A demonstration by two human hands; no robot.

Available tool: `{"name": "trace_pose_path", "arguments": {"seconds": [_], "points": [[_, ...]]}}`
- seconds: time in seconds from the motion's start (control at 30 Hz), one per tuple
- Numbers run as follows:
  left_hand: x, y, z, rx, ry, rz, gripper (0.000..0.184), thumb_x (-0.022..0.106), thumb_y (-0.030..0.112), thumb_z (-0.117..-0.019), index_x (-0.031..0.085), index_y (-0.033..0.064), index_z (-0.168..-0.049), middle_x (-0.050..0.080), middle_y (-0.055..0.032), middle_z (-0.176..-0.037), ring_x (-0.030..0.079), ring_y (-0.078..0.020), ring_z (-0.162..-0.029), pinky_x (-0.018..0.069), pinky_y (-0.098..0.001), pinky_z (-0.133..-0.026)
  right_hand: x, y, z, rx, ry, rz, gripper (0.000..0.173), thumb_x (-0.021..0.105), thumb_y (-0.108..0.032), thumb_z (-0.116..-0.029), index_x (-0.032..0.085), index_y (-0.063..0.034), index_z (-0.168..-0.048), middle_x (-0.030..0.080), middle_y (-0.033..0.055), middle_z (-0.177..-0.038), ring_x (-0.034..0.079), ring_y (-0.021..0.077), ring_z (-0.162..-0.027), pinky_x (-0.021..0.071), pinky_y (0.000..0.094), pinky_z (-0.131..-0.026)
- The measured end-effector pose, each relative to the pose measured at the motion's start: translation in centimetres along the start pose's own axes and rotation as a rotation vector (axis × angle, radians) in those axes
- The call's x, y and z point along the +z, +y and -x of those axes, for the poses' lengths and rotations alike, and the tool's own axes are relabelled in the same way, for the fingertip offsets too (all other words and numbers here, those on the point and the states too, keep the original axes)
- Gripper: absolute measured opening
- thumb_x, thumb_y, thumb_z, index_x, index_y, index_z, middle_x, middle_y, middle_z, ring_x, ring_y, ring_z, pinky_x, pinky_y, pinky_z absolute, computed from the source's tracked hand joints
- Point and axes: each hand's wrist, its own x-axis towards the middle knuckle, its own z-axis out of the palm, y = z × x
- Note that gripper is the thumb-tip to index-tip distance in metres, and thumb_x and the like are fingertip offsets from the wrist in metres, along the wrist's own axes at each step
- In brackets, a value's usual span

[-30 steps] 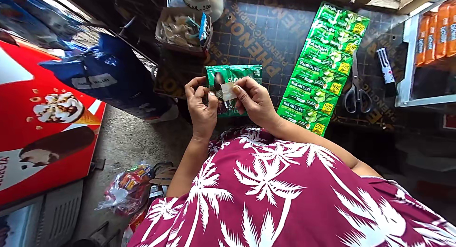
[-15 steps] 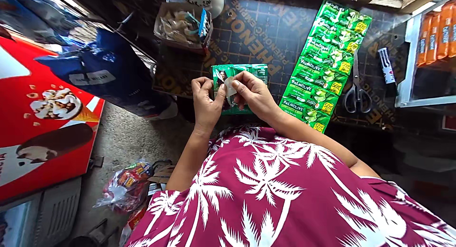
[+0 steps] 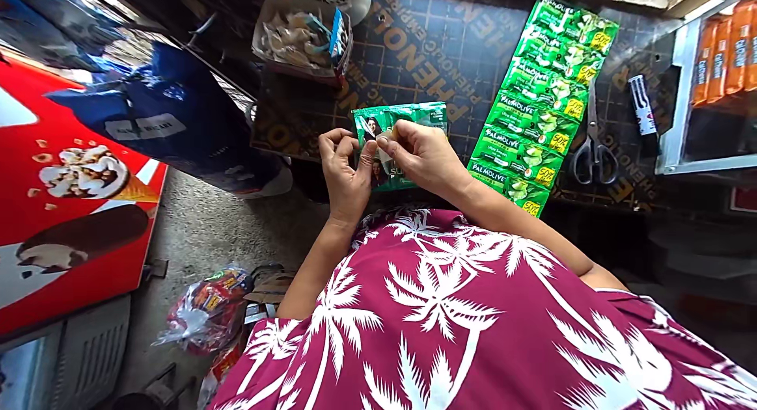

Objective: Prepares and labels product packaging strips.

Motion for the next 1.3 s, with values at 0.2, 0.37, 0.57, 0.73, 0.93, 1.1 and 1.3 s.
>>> {"name": "trace_pose_path", "arguments": {"seconds": [0.2,0.37,0.57,0.73,0.93,1.1,1.3], "points": [[-0.4,0.3,1.6,0.087,-0.017,-0.068,0.023,0.062,0.021,-0.1027,0.059,0.0049,-0.086,0.049,-0.0115,-0.122,0.052,-0.0135,-0.108,0.0486,-0.0215,-0.087,-0.6,-0.2,0.3,0.002,0.015,0.306,0.033,0.055,-0.034,-0.1051,0.064,-0.0098,-0.084,0.058,0.0024,-0.067,0.06,0.0189,-0.064,0.0462,0.045,-0.059],[-2.3,-2.9,-0.9,0.05,0.26,-0.149,0.026,0.061,0.017,-0.1014,0.063,-0.0017,-0.084,0.054,-0.0159,-0.113,0.054,-0.018,-0.107,0.0484,-0.0257,-0.091,-9.6,-0.6,1.9,-0.004,0.325,0.154,0.026,0.05,-0.02,-0.1073,0.068,-0.0017,-0.103,0.063,-0.0038,-0.083,0.056,-0.0008,-0.069,0.0506,0.0223,-0.067],[-3.4,-3.0,-1.4,0.012,0.2,-0.131,0.029,0.061,0.022,-0.1023,0.057,0.0017,-0.083,0.051,-0.0115,-0.114,0.05,-0.0133,-0.108,0.0438,-0.0219,-0.093,-15.3,-1.3,5.2,0.103,0.477,0.311,0.036,0.058,-0.038,-0.1037,0.06,-0.0028,-0.109,0.065,0.0028,-0.095,0.061,0.0052,-0.074,0.0538,0.0272,-0.069],[-4.0,-2.7,-1.1,-0.016,0.095,-0.143,0.028,0.06,0.024,-0.1032,0.059,0.0027,-0.085,0.05,-0.0093,-0.116,0.05,-0.0099,-0.11,0.0442,-0.0196,-0.093,-10.0,0.8,3.1,0.012,0.284,0.749,0.023,0.065,-0.022,-0.0995,0.07,0.0004,-0.104,0.069,0.0206,-0.104,0.07,0.0359,-0.084,0.0567,0.0535,-0.069],[-3.6,-2.9,-1.4,-0.003,0.146,-0.104,0.026,0.061,0.022,-0.1021,0.059,0.0039,-0.084,0.049,-0.008,-0.113,0.05,-0.0096,-0.106,0.043,-0.0189,-0.091,-6.3,4.1,2.4,-0.225,0.046,0.861,0.016,0.063,-0.014,-0.0997,0.07,-0.0005,-0.093,0.069,0.0178,-0.093,0.069,0.0356,-0.068,0.0538,0.0506,-0.053],[-3.6,-2.9,-1.5,-0.04,0.141,-0.09,0.026,0.061,0.024,-0.102,0.06,0.0045,-0.085,0.05,-0.0077,-0.114,0.05,-0.0097,-0.106,0.0433,-0.0202,-0.091,-7.3,2.8,2.2,-0.107,-0.095,0.845,0.043,0.069,-0.047,-0.0942,0.072,-0.0039,-0.096,0.07,0.0155,-0.101,0.068,0.0351,-0.07,0.0524,0.0544,-0.055],[-3.7,-2.9,-1.7,-0.059,0.135,-0.063,0.026,0.062,0.024,-0.1019,0.059,0.0055,-0.084,0.05,-0.0066,-0.113,0.051,-0.0085,-0.104,0.0451,-0.0191,-0.088,-7.3,2.2,1.7,-0.171,-0.071,0.818,0.034,0.059,-0.035,-0.1024,0.073,-0.005,-0.096,0.071,0.0146,-0.096,0.069,0.0349,-0.073,0.0526,0.0541,-0.057]]}}
